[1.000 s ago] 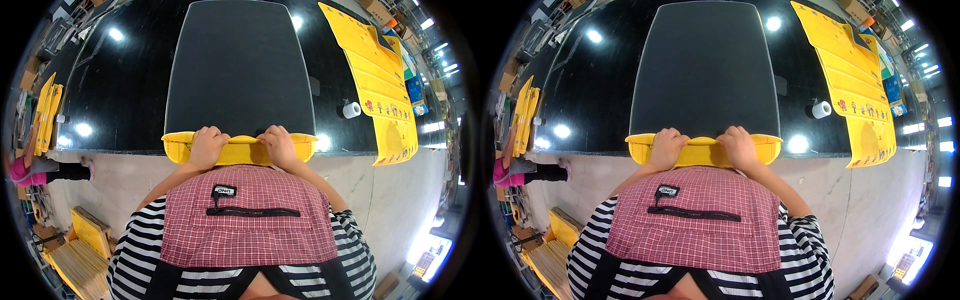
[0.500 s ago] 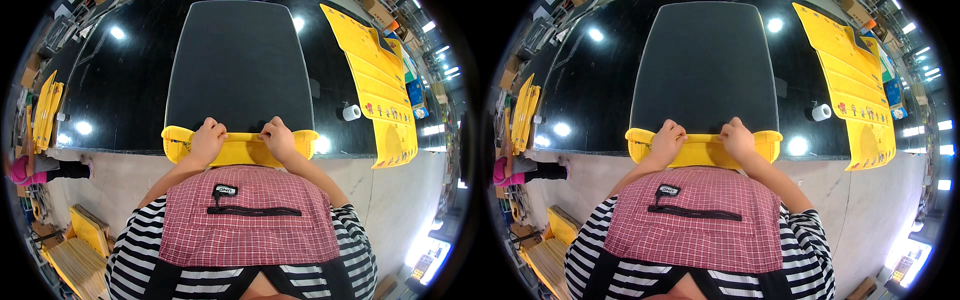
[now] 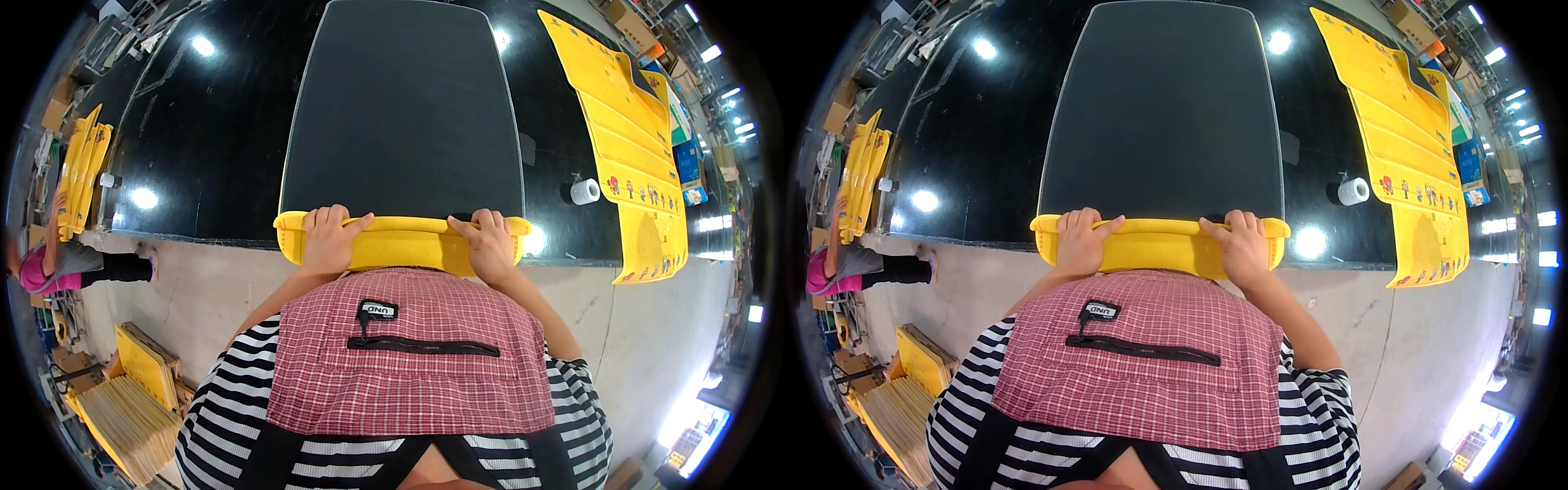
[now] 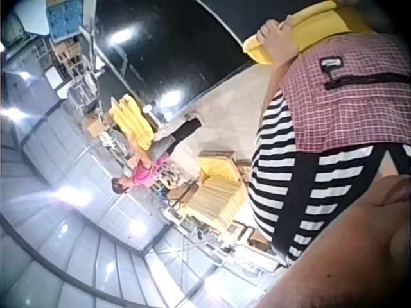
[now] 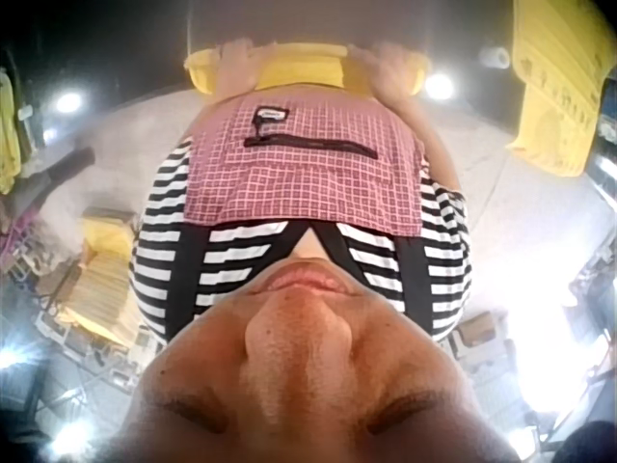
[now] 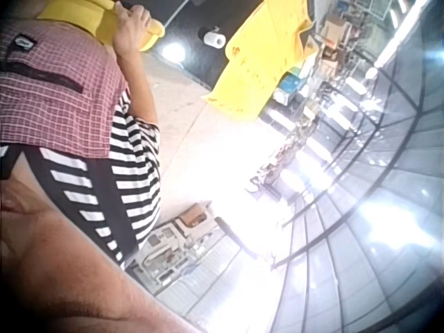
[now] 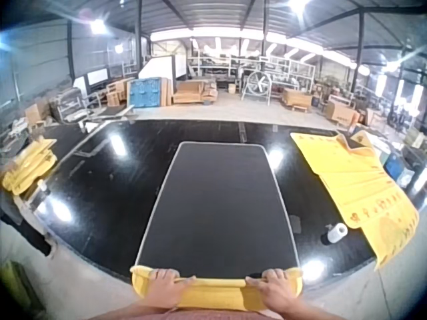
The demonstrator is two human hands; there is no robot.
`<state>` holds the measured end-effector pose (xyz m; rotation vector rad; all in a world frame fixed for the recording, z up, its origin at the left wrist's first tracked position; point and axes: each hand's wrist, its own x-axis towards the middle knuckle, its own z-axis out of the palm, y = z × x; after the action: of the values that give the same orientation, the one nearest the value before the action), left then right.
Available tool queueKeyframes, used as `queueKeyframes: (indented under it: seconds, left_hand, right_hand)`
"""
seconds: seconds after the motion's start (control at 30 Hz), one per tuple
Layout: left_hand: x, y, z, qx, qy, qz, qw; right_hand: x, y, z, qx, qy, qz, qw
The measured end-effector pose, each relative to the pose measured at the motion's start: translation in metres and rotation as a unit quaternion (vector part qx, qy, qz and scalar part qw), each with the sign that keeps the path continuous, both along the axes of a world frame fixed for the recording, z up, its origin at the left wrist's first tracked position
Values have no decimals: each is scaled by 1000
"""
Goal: The person picks up yellow and black mats from a pallet and places them on a table. They roll each mat individually and secure the rolled shape with a piece of white tape. The person repeats this process for multiple mats, stacking the finished rolls on the table.
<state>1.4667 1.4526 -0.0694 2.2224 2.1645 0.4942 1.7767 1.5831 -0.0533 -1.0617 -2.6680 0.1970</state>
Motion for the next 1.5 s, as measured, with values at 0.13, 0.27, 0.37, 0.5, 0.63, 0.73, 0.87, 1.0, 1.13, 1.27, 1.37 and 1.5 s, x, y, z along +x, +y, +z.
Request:
queueKeyframes:
  seconds: [0.13, 0.27, 0.37, 0.5, 0.63, 0.73, 0.87, 1.0, 1.13, 1.27, 1.37, 1.5]
  left_hand:
    - [-4, 7, 9, -46, -39, -3, 998]
    - [-5, 21, 17, -67, -88, 13, 994]
    - [-9, 28, 8, -34, -187, 42, 981]
    - [-13, 32, 12, -56, -189, 117, 973]
    - [-16, 30, 21, -42, -96, 123, 987]
    - [-17, 27, 22, -32, -73, 127, 989]
    - [-25, 31, 27, -108, -111, 161, 975]
    - [-29, 40, 50, -218, -148, 210, 942]
    - [-32, 37, 47, -218, -183, 208, 936]
    - [-38, 20, 24, -108, -219, 157, 957]
    - [-46, 24, 18, -105, -208, 129, 964]
    - [-37, 33, 34, -159, -167, 176, 957]
  right_hand:
    - [-4, 2, -1, -37, 11, -30, 999]
    - [-7, 16, -11, -105, 98, -91, 985]
    - [-6, 27, 0, -223, 90, -192, 952]
    - [-8, 34, 10, -229, 31, -214, 949]
    - [-3, 36, 12, -184, -7, -202, 962]
    - [0, 30, 13, -129, -13, -192, 973]
    - [4, 32, 15, -149, -12, -210, 966]
    - [-2, 39, 31, -255, -45, -276, 926]
    - [5, 42, 29, -291, -27, -286, 912]
    - [16, 39, 13, -301, 31, -280, 911]
    - [15, 42, 8, -297, 29, -273, 915]
    - [10, 37, 12, -215, -6, -253, 943]
